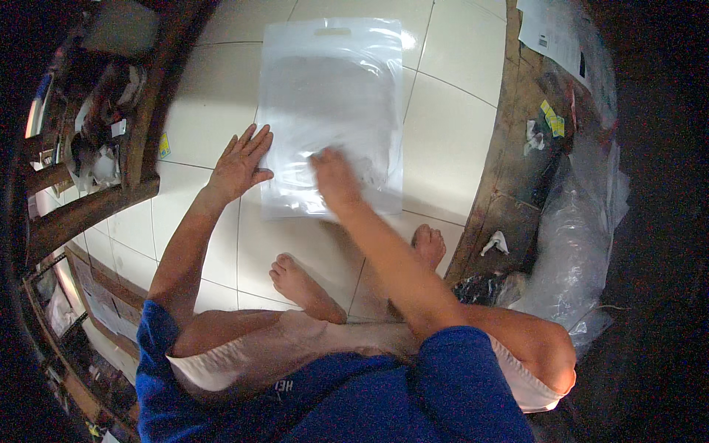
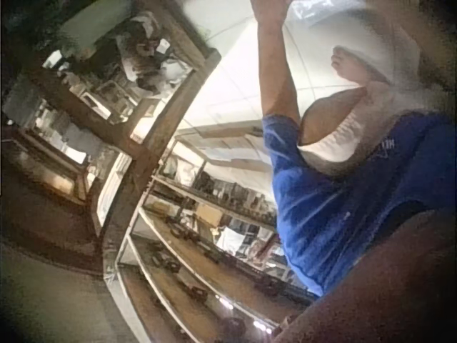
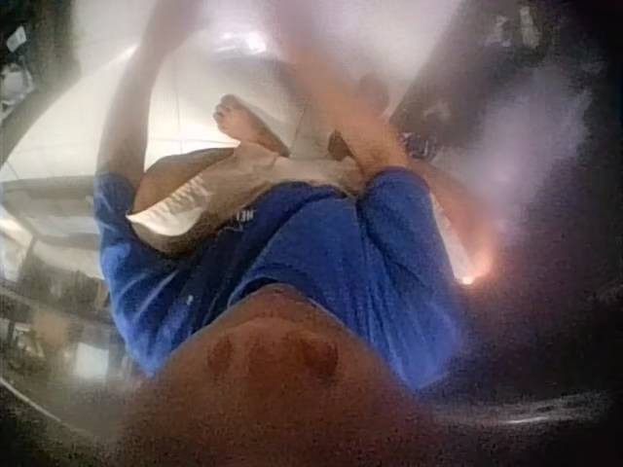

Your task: The person wipes a large white plastic sheet on the floor using a small cloth. They repeatedly rub the surface, flip the sheet, and continue wiping both sides.

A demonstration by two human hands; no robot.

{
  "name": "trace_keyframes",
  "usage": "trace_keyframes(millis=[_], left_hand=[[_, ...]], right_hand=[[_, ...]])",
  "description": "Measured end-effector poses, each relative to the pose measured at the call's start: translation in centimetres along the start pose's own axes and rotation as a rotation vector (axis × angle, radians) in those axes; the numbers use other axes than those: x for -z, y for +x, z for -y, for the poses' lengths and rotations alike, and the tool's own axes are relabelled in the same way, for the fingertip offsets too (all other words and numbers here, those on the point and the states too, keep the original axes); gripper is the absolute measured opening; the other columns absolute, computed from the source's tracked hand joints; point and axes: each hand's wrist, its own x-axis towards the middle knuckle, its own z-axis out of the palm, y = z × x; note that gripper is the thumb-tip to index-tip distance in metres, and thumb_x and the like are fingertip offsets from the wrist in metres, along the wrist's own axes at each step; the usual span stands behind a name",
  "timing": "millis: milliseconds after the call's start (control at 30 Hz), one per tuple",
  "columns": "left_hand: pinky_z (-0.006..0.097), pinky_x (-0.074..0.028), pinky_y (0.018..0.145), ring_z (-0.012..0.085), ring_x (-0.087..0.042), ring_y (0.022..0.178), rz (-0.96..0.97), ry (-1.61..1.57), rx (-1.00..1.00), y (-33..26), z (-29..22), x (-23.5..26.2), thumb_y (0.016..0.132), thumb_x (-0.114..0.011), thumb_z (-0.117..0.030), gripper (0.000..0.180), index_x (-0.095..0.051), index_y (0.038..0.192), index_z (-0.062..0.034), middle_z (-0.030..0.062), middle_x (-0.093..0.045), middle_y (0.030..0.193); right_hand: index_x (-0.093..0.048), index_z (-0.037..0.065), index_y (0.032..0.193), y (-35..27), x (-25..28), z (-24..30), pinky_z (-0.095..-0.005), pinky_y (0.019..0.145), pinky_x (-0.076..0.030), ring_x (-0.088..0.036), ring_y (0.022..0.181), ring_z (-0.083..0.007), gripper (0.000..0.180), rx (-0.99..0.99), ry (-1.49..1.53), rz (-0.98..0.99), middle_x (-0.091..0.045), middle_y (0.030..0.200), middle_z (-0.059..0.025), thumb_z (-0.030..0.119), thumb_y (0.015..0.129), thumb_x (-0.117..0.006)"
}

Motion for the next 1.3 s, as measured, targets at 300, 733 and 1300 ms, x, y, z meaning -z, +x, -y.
trace_keyframes(millis=[300,733,1300], left_hand=[[0.046,-0.020,0.118,0.0230,-0.015,0.145,0.065,0.038,0.047,0.4,-0.9,0.3,0.085,-0.061,-0.048,0.081,-0.025,0.150,-0.0151,-0.0009,-0.019,0.158],[0.043,-0.018,0.119,0.0203,-0.013,0.146,0.127,0.089,0.095,0.2,-1.4,1.3,0.086,-0.059,-0.048,0.081,-0.022,0.151,-0.0170,-0.0033,-0.015,0.159],[0.043,-0.020,0.119,0.0198,-0.013,0.146,0.124,0.120,0.109,-0.1,-1.3,1.3,0.086,-0.059,-0.048,0.081,-0.021,0.151,-0.0189,-0.0046,-0.015,0.158]], right_hand=[[-0.064,0.000,0.092,-1.3,-0.4,-1.2,-0.0472,0.085,-0.047,-0.057,0.094,-0.0399,0.018,0.161,0.045,-0.134,-0.060,0.095,-0.0243,0.009,0.087,-0.049],[-0.063,0.000,0.090,-2.7,1.0,-2.8,-0.0426,0.081,-0.047,-0.057,0.094,-0.0366,0.011,-0.007,-0.031,-0.220,-0.058,0.095,-0.0197,0.005,0.085,-0.054],[-0.064,0.003,0.090,-4.6,-0.1,0.6,-0.0436,0.080,-0.047,-0.056,0.087,-0.0345,0.014,0.126,0.030,-0.067,-0.058,0.093,-0.0195,0.009,0.082,-0.054]])
